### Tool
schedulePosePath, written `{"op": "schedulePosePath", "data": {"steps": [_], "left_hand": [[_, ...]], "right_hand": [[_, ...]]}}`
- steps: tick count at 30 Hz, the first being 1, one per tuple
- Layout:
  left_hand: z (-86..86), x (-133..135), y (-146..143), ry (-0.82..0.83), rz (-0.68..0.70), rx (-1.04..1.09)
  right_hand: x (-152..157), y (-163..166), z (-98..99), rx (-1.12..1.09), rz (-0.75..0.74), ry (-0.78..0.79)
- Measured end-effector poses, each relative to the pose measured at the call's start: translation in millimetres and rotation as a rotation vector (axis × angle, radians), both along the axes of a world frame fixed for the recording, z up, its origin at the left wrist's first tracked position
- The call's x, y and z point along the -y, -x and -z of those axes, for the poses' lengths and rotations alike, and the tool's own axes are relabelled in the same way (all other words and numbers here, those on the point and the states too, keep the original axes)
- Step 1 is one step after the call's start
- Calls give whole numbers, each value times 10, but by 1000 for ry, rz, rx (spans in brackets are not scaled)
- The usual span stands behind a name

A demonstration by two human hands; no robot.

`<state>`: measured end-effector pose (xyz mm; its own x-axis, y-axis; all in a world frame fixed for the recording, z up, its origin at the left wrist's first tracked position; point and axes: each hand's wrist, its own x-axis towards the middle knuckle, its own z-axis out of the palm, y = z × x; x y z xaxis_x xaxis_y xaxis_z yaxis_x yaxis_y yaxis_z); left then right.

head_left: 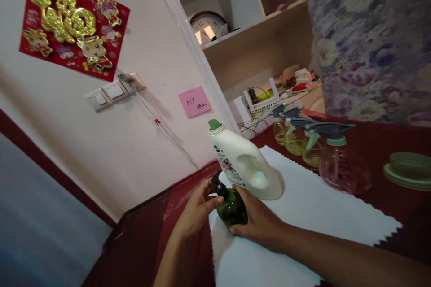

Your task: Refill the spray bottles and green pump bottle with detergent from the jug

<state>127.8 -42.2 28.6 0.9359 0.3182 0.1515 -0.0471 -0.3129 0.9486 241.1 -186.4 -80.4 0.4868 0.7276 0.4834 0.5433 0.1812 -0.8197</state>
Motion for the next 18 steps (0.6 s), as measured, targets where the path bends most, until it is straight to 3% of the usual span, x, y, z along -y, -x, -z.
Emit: {"op": "schedulePosePath", "data": {"steps": [8, 13, 18], "left_hand": [[50, 60, -71, -106, -124, 44], [77, -9, -54, -196, -73, 57], [141, -98, -42, -134, -30, 37]], "right_hand": [[27, 24, -71, 51, -69, 23], [58, 43, -88, 101, -95, 27], [67, 40, -108, 119, -91, 43]]}}
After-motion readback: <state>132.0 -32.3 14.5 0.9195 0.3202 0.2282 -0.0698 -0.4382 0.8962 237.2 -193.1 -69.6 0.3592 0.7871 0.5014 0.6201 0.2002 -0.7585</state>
